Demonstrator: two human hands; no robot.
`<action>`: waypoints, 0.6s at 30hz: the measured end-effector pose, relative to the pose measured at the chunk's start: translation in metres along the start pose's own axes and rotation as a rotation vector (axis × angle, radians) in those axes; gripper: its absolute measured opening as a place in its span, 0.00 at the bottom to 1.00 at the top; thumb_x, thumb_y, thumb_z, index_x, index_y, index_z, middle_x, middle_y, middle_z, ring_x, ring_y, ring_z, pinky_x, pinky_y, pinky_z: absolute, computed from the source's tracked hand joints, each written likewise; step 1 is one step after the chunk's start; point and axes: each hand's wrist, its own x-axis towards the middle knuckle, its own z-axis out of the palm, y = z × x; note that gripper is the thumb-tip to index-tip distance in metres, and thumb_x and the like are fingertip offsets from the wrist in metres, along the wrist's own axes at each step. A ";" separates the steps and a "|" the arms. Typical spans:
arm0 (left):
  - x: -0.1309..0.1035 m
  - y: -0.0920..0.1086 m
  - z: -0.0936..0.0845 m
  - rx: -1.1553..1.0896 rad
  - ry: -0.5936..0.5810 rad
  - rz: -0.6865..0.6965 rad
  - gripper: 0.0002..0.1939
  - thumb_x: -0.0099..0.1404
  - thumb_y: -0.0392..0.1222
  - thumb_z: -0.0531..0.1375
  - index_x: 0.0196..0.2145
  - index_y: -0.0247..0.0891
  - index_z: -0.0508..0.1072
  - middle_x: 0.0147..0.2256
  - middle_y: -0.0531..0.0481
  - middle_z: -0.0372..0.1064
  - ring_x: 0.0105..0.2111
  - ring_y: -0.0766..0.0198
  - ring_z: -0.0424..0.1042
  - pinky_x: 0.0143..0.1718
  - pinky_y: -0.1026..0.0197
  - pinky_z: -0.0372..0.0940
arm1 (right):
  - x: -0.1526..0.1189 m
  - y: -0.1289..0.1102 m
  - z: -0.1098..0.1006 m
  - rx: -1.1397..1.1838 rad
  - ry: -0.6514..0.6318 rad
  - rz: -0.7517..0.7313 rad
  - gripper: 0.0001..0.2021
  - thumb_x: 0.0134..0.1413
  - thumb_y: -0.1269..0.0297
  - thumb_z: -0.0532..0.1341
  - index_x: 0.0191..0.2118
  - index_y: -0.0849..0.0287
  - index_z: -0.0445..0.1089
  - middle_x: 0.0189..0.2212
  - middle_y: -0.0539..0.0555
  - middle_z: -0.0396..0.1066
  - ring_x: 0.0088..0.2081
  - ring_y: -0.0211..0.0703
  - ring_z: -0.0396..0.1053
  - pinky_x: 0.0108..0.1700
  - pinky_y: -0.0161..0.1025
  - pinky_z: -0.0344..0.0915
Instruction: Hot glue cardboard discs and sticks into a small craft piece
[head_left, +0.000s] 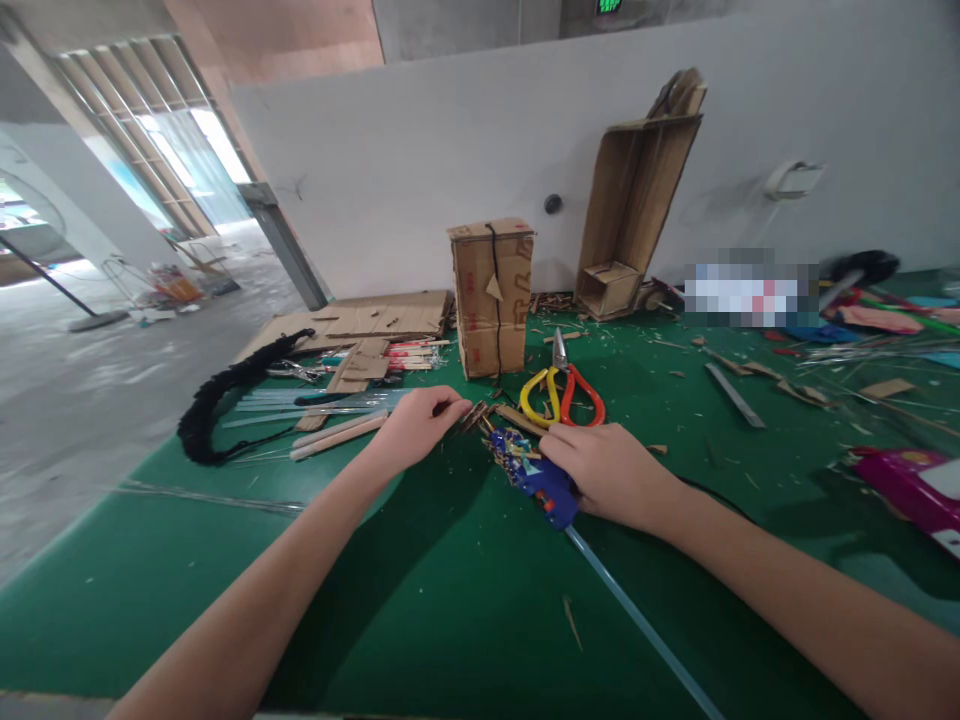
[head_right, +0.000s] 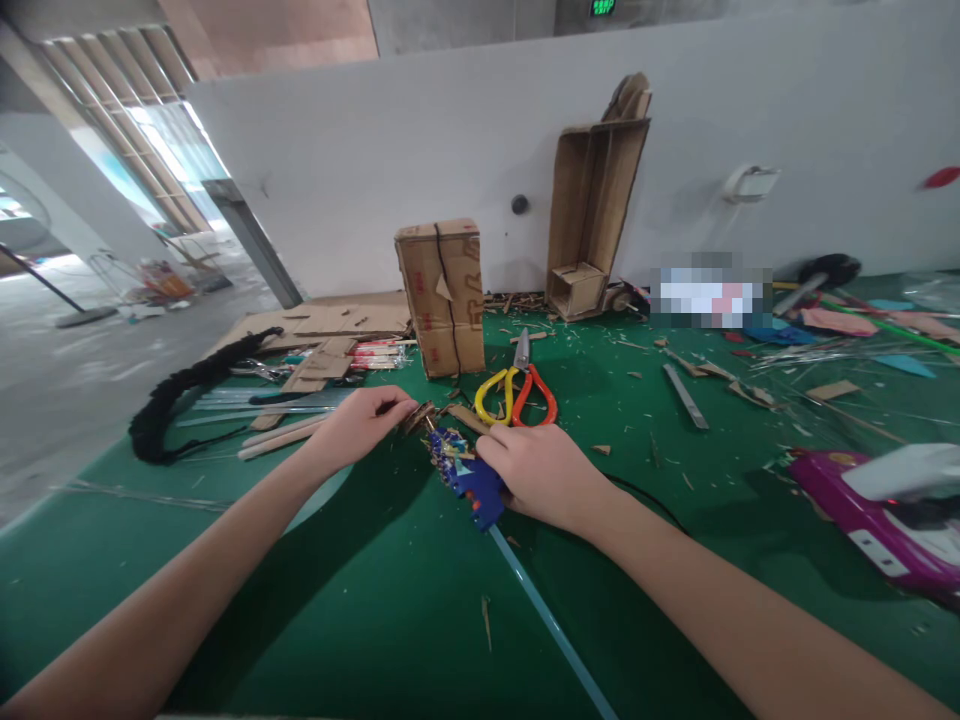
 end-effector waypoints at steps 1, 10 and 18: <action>0.000 0.000 0.000 -0.005 -0.001 -0.001 0.19 0.60 0.53 0.47 0.23 0.36 0.66 0.19 0.54 0.61 0.20 0.68 0.57 0.22 0.66 0.51 | 0.000 0.000 0.000 0.002 -0.006 0.000 0.09 0.41 0.68 0.56 0.33 0.59 0.59 0.30 0.51 0.65 0.29 0.38 0.62 0.24 0.35 0.45; -0.001 0.003 0.000 -0.006 0.017 0.003 0.19 0.60 0.53 0.48 0.22 0.36 0.66 0.19 0.55 0.60 0.20 0.69 0.56 0.22 0.66 0.50 | 0.000 0.000 0.000 0.032 -0.033 -0.016 0.09 0.41 0.68 0.57 0.33 0.59 0.59 0.31 0.51 0.66 0.30 0.39 0.63 0.25 0.35 0.47; -0.002 0.002 0.001 -0.007 0.010 0.010 0.20 0.61 0.53 0.46 0.22 0.36 0.65 0.18 0.56 0.55 0.20 0.70 0.54 0.22 0.66 0.49 | 0.000 0.001 0.001 0.049 -0.019 -0.023 0.08 0.41 0.69 0.57 0.32 0.59 0.60 0.30 0.52 0.66 0.29 0.39 0.63 0.26 0.34 0.48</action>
